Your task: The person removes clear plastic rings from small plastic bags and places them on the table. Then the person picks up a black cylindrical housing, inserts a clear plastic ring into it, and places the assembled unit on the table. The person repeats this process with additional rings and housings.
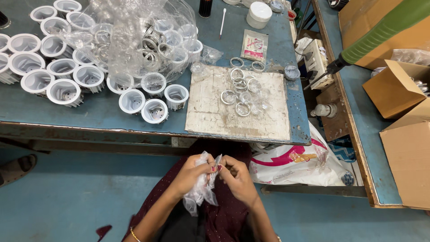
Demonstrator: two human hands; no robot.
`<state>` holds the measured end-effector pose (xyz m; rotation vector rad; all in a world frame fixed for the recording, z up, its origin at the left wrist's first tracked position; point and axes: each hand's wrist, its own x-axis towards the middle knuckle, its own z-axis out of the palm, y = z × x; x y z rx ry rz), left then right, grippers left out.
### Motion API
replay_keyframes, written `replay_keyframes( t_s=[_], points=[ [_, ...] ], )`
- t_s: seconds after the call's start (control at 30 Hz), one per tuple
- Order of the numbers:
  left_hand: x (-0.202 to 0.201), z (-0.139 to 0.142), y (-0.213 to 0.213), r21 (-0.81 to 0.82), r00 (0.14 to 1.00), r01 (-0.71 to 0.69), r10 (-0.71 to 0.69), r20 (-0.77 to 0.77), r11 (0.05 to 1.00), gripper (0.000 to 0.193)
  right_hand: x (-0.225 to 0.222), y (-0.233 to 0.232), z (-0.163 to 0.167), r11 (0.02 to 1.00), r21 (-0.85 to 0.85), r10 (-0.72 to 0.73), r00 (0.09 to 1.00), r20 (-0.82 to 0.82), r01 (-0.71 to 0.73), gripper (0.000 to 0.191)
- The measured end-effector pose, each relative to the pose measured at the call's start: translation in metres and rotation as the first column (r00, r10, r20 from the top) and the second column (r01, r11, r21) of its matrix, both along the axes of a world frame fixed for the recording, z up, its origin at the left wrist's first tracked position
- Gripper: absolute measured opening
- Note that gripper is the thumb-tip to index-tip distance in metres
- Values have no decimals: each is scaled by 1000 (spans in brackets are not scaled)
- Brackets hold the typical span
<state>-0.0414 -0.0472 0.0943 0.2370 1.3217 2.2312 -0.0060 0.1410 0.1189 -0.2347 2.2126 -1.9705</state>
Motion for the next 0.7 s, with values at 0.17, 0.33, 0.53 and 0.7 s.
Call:
replay_keyframes(
  t_s=[0.17,0.33,0.53,0.7],
  points=[
    [9,28,1,-437,935,-280,139,-327,855,16,2,-18,16,897,355,-157,941,-300,263,16],
    [-2,57,-19,-523,860,-482,265,-436,703,18,0,-19,35,806,477,-228,928,-296,350,13],
    [-8,55,-23,-525,784,-475,67,-618,707,22,0,-22,36,860,405,-166,921,-354,310,15],
    [2,47,-5,-393,686,-453,31,-727,800,28,0,-22,15,940,309,-38,946,-323,143,36]
  ],
)
